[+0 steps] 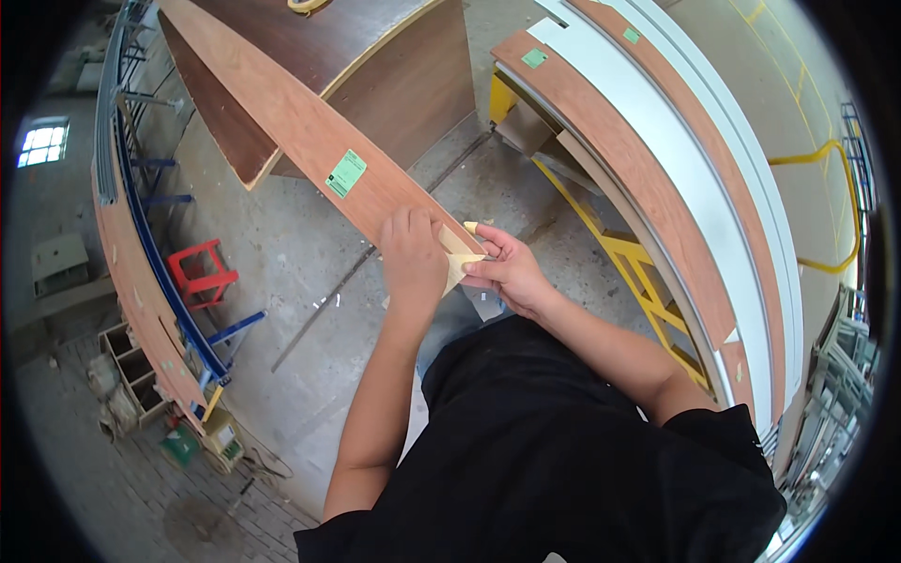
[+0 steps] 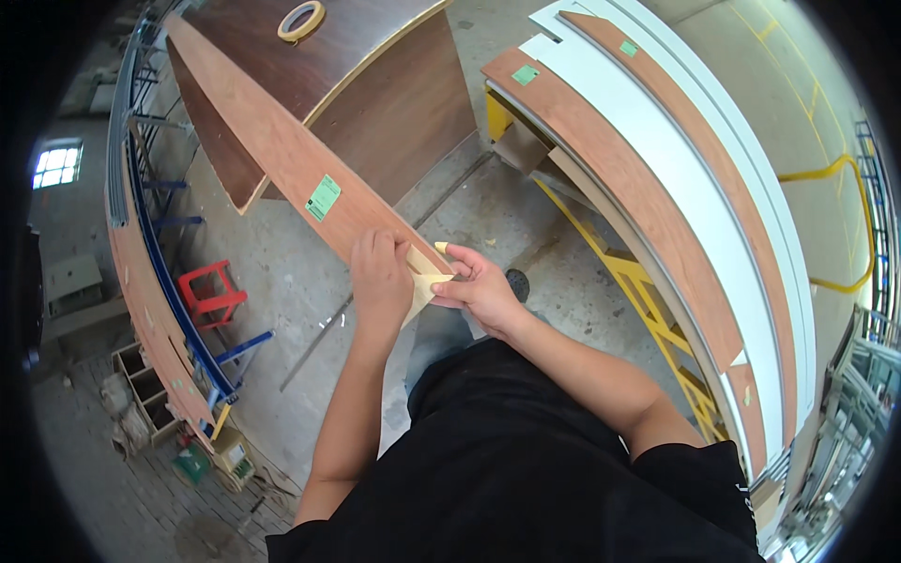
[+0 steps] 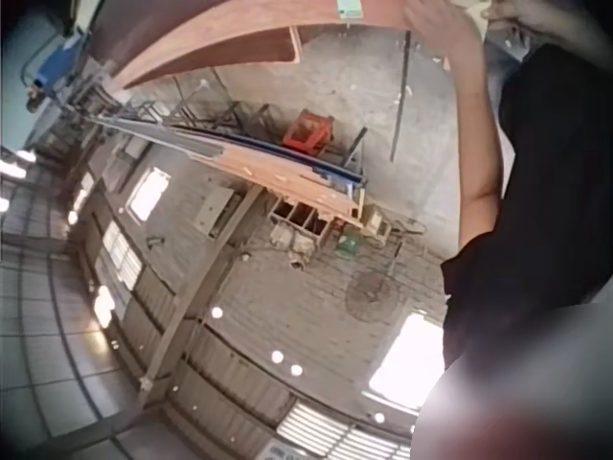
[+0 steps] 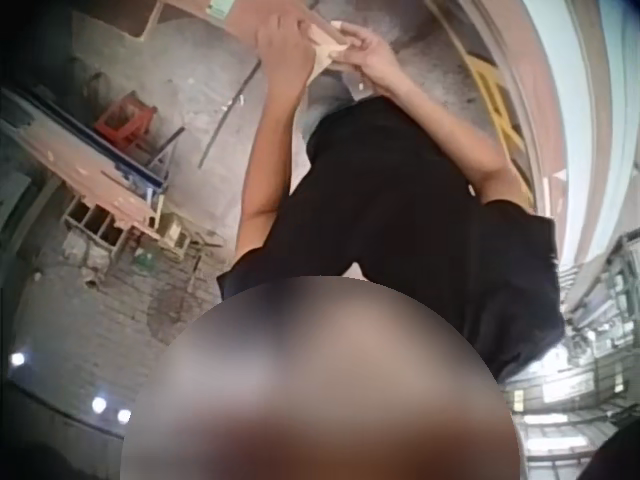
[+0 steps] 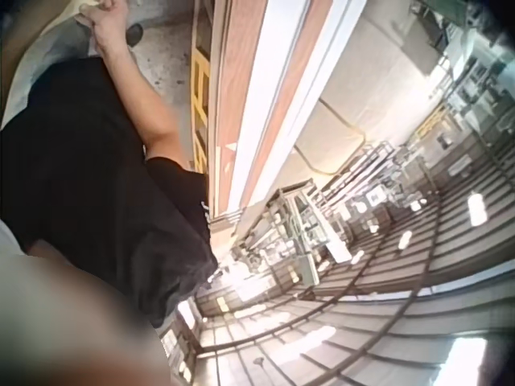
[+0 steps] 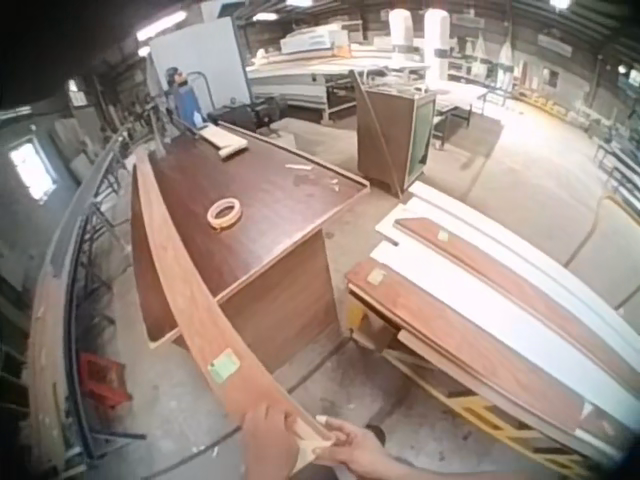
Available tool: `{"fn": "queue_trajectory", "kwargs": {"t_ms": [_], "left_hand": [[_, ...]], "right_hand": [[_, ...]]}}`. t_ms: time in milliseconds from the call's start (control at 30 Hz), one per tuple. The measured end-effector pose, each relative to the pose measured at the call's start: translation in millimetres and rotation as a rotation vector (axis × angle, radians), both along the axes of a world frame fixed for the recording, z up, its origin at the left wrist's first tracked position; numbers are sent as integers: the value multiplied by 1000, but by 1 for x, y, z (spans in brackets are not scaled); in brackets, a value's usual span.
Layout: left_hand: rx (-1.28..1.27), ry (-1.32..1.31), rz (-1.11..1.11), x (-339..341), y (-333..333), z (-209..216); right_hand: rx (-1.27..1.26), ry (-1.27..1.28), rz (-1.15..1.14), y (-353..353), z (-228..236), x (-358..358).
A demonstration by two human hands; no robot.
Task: Taping and organizing curved wood pieces in a manufacturing setting.
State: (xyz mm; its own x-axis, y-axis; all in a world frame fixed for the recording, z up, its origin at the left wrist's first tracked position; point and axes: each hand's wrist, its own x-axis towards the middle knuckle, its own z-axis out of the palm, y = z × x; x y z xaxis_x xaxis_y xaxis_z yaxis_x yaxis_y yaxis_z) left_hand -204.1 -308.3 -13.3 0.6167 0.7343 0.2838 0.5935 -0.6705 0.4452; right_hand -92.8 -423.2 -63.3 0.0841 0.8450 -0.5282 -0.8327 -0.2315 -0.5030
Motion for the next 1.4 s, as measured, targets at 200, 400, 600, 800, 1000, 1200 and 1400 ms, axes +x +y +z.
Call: {"fn": "queue_trajectory", "kwargs": {"t_ms": [200,400,600,800,1000,1200,1400], "left_hand": [[51,-91,80,-4,-10,-5],[41,-105,29,-8,-14,-2],[-33,-116,95,-11,-3,0],[-17,105,-116,-9,17,11],[164,256,-246,-5,21,15],[288,474,-232,5,12,9],[149,294,-315,-7,17,6]], "right_hand": [[-2,-19,54,-1,2,4],[11,-1,95,3,4,12],[21,-16,132,6,9,14],[22,-34,164,6,9,15],[22,-22,178,8,11,16],[17,-16,166,8,12,17],[19,-25,154,8,11,17]]}}
